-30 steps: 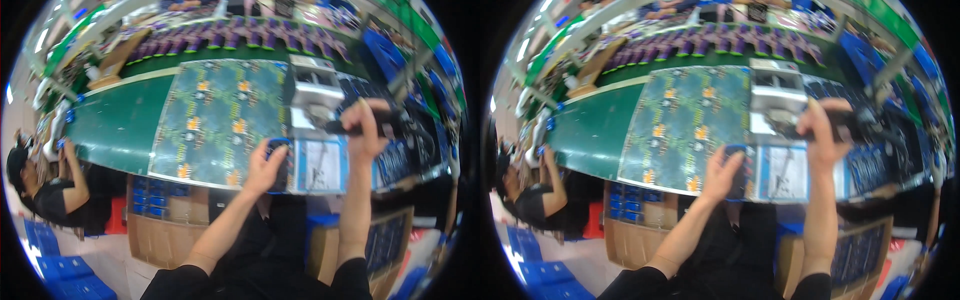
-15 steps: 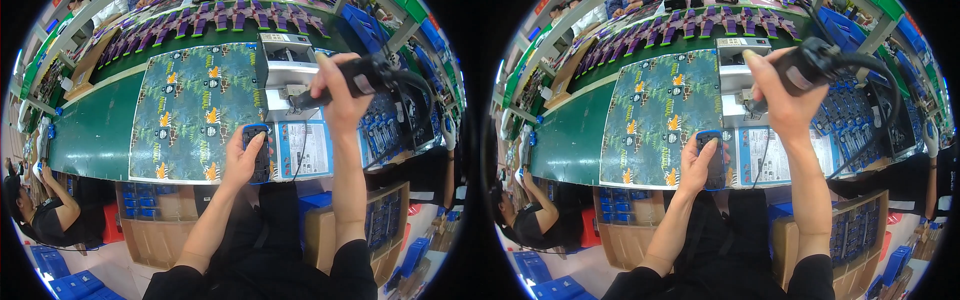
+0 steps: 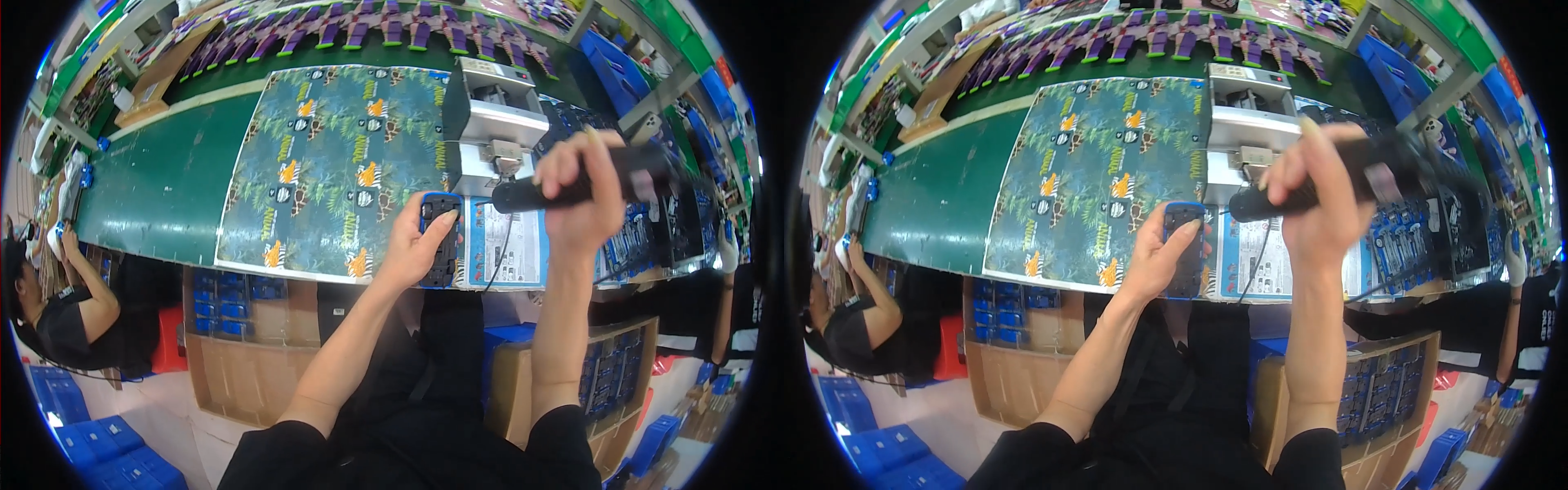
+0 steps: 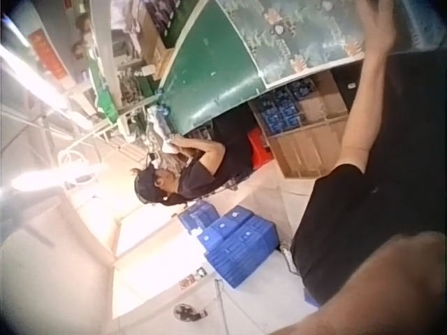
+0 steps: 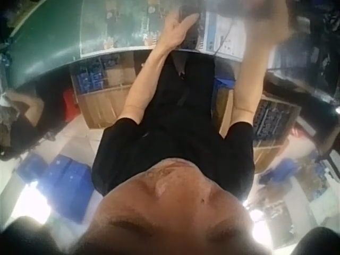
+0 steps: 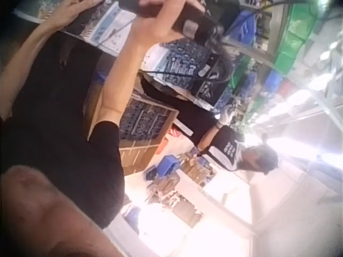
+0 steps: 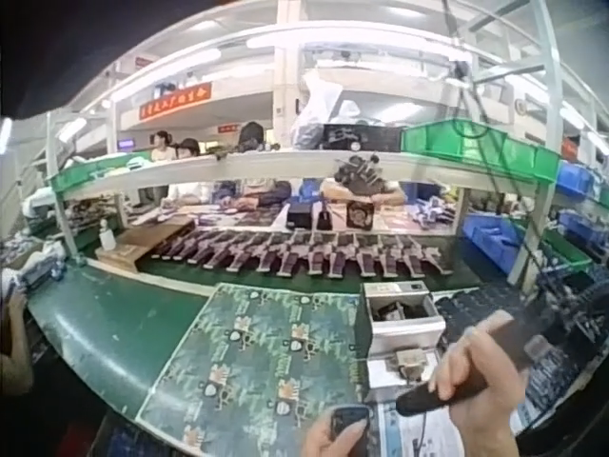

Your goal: The person assembles toy cars by taking chassis parts, fastening them together using an electric screwdriver, and rolling the completed cars across the worktable.

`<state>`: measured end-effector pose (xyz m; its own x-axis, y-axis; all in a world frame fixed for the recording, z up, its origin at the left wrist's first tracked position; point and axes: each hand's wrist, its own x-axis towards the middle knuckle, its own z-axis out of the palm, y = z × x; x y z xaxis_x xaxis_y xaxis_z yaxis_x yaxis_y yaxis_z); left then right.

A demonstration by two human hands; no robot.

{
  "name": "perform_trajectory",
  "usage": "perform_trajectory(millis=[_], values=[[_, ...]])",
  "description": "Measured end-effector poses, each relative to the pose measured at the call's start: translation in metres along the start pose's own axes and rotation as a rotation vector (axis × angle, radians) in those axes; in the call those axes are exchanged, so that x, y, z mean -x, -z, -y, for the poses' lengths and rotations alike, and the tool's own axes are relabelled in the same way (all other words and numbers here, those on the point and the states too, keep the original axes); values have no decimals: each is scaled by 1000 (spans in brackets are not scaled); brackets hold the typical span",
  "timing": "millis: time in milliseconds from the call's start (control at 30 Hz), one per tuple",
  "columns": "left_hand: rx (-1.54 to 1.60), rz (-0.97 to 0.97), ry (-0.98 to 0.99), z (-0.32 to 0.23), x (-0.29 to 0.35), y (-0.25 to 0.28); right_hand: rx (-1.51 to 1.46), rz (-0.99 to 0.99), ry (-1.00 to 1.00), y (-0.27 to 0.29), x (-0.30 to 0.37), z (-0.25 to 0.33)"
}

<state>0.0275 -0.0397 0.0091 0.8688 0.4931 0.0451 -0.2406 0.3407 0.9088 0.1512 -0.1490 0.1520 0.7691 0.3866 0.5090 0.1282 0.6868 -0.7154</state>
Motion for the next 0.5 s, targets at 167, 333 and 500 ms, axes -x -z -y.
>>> perform_trajectory(millis=[167, 333, 500], values=[[-25, -6, -24, 3, 0, 5, -91, 154, 106, -19, 24, -4], [-67, -16, -76, 4, 0, 4, -29, 193, 126, -25, 29, -20], [-16, -81, -73, 7, 0, 1, 215, 260, 169, -32, 40, -33]])
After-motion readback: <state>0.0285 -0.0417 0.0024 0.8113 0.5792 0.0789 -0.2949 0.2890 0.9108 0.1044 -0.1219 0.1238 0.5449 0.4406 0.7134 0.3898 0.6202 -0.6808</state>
